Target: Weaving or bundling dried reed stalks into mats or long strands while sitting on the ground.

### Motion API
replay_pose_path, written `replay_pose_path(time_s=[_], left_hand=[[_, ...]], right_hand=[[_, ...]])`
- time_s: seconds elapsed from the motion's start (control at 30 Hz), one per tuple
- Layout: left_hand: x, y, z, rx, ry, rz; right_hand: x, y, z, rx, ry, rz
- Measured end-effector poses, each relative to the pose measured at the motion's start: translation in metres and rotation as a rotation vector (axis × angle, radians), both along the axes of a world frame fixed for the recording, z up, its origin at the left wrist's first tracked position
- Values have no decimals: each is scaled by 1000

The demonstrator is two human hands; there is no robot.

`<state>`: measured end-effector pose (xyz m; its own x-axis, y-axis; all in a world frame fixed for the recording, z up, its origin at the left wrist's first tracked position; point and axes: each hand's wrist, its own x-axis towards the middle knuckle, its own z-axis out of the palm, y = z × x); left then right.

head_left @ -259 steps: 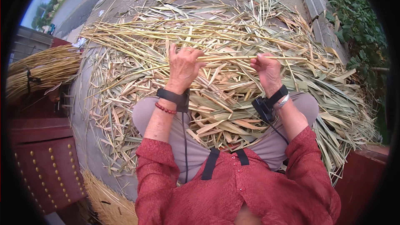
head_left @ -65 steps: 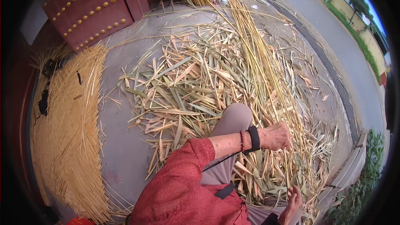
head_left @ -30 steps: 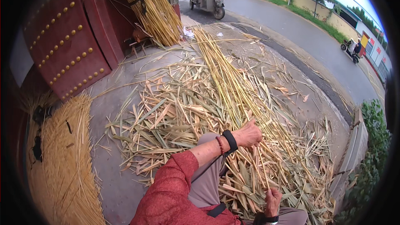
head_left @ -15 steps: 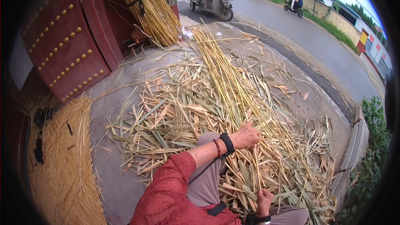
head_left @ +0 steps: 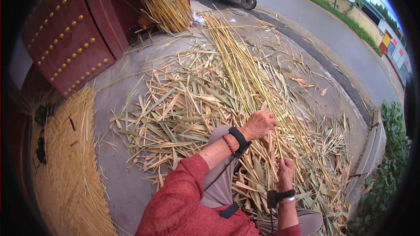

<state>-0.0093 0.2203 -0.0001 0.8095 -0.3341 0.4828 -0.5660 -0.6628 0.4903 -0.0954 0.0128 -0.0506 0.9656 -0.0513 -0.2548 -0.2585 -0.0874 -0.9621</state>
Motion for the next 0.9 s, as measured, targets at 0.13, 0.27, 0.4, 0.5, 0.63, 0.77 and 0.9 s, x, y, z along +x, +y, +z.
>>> replay_pose_path(time_s=[0.13,0.27,0.4,0.5,0.63,0.77,0.9], left_hand=[[1,-16,3,-136,-25,4],[5,-31,7,-228,-113,134],[-6,-4,0,-217,16,204],[0,-21,0,-86,28,69],[2,-29,1,4,101,72],[-1,-27,-4,46,168,25],[-6,-29,0,62,195,-6]], right_hand=[[137,50,-18,232,-269,176],[146,68,-68,-849,-632,446],[48,87,-53,-416,-117,648],[16,21,-104,-246,74,521],[-8,-49,-107,-271,154,389],[-18,-88,-62,-221,130,271],[-18,-120,-20,-224,6,162]])
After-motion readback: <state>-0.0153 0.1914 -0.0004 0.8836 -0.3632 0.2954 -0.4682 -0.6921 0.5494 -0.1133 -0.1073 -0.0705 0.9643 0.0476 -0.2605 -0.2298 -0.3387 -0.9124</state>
